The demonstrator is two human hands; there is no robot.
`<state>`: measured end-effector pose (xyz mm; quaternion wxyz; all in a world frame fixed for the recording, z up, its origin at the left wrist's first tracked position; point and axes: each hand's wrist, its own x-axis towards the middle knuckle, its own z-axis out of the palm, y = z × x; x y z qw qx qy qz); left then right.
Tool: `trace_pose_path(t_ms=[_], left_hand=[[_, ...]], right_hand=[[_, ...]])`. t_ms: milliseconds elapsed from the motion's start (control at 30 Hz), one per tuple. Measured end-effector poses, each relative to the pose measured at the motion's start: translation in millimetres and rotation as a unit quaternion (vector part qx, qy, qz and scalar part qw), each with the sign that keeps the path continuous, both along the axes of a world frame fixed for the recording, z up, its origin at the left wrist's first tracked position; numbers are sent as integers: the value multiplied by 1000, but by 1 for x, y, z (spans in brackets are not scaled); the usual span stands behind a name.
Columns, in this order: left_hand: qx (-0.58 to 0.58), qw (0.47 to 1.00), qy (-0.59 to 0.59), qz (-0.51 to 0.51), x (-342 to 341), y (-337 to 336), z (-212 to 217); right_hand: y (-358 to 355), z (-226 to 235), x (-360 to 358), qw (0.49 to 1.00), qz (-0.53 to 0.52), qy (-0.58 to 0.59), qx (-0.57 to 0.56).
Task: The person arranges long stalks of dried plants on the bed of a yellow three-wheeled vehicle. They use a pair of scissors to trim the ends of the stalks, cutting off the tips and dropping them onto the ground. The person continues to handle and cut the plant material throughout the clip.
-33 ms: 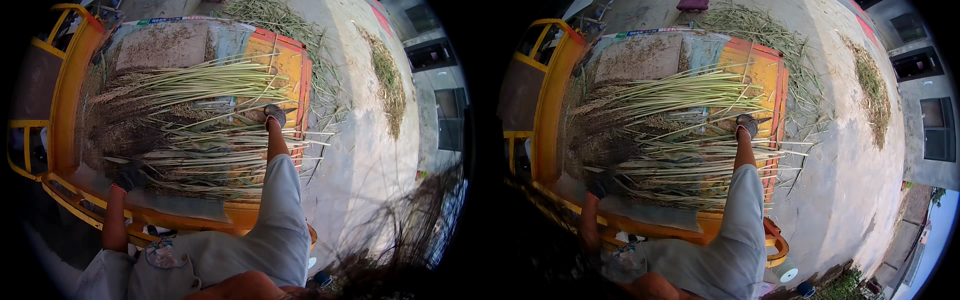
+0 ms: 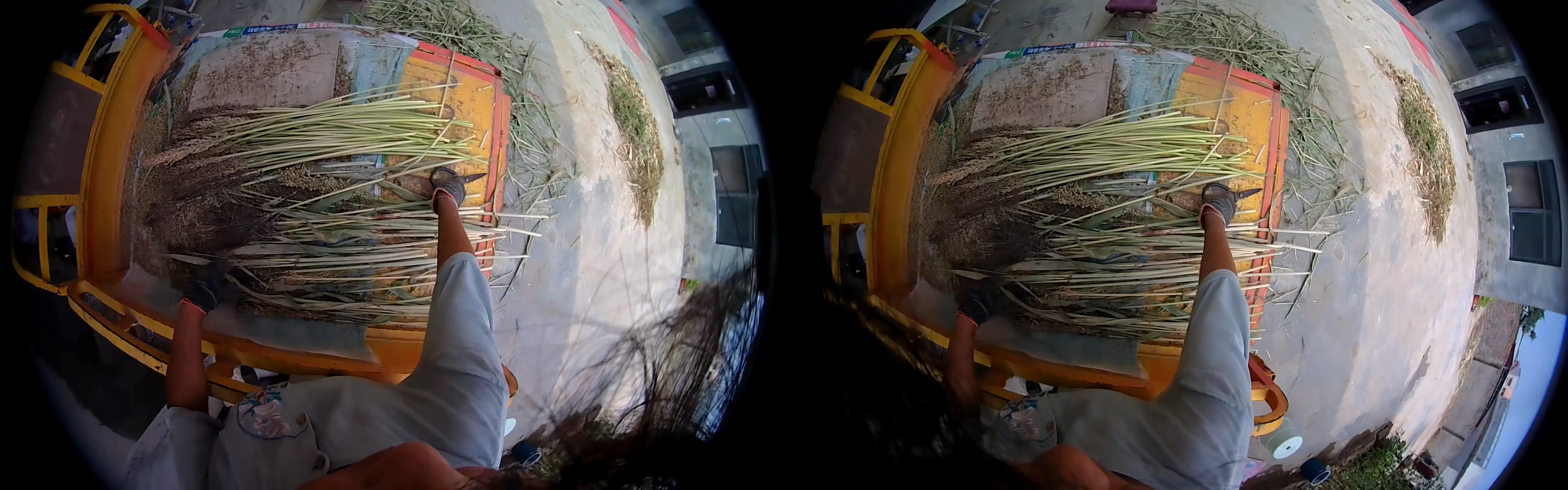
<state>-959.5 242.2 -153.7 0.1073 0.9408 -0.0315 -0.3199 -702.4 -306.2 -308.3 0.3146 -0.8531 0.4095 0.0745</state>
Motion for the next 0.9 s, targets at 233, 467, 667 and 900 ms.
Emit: trace_pose_path(t_ms=[233, 467, 667, 900], left_hand=[[26, 998, 59, 26, 11, -12, 31], [24, 999, 41, 9, 27, -39, 60], [-55, 998, -26, 18, 12, -25, 59], [-56, 997, -55, 5, 13, -33, 74]], right_hand=[[10, 39, -94, 972, 210, -86, -60], [-29, 28, -233, 649, 707, 272, -75], [56, 75, -298, 743, 650, 158, -29], [88, 2, -294, 687, 704, 150, -100]])
